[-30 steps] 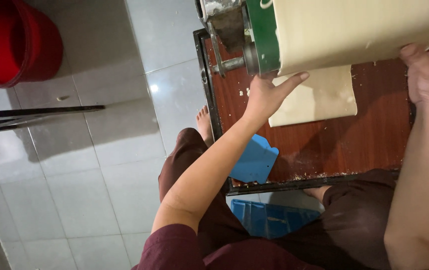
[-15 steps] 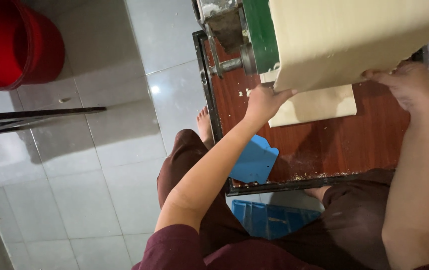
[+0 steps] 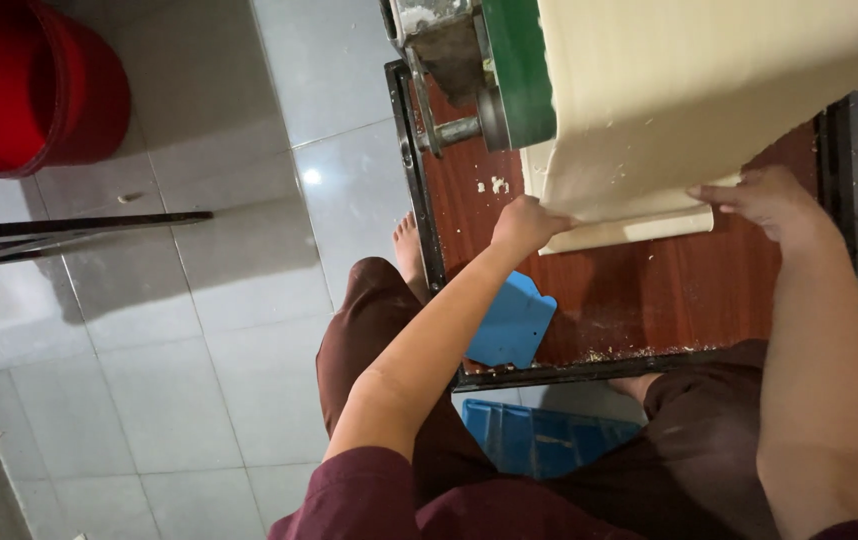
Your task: The person operates a dough sheeter to flatten a continuous sheet of dough, folding it into layers on a wooden table. They then move to a nearby table to stack the folded dough sheets and wipe the surface with a blue plastic scraper before returning to the sheeter to continue the process.
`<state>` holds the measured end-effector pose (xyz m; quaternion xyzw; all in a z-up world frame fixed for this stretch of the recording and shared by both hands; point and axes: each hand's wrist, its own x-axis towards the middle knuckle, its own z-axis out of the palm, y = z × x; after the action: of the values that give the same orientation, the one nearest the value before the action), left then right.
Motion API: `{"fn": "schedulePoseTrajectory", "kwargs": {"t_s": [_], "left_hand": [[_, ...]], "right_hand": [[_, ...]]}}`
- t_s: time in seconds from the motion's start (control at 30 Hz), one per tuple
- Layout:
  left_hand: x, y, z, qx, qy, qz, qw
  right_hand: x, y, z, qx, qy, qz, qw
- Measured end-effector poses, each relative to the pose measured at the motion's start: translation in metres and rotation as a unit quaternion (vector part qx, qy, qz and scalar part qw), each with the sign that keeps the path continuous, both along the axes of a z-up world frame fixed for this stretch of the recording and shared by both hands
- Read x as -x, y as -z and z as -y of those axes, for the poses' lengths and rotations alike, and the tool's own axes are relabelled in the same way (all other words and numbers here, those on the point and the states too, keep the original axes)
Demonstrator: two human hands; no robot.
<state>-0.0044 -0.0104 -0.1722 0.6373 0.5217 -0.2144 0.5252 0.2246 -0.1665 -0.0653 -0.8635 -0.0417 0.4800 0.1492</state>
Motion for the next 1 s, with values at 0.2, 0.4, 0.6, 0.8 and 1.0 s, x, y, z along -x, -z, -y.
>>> {"fn": "schedulePoseTrajectory", "kwargs": {"t_s": [0.2, 0.4, 0.6, 0.8, 1.0], "left_hand": [[0.003, 0.043, 0.007, -0.192, 0.601, -0.050, 0.774], [0.008, 0.002, 0.002, -0.001, -0.016, 0.043, 0.999], [0.001, 0.021, 0.009, -0.009, 0.092, -0.128, 0.987], [-0.003, -0.012, 0.006, -0.143, 0.340, -0.191, 0.910], [0.003, -0.103, -0.036, -0.123, 0.343, -0.237, 0.901]], "right_hand": [[-0.016, 0.073, 0.026, -0.010, 0.016, -0.019, 1.000], [-0.025, 0.125, 0.035, 0.054, -0.068, 0.022, 0.996], [-0.002, 0.097, 0.014, 0.098, -0.119, 0.059, 0.986], [0.022, -0.029, -0.022, 0.035, 0.015, 0.035, 0.999], [-0.059, 0.046, 0.020, -0.301, 0.056, 0.175, 0.936]]}}
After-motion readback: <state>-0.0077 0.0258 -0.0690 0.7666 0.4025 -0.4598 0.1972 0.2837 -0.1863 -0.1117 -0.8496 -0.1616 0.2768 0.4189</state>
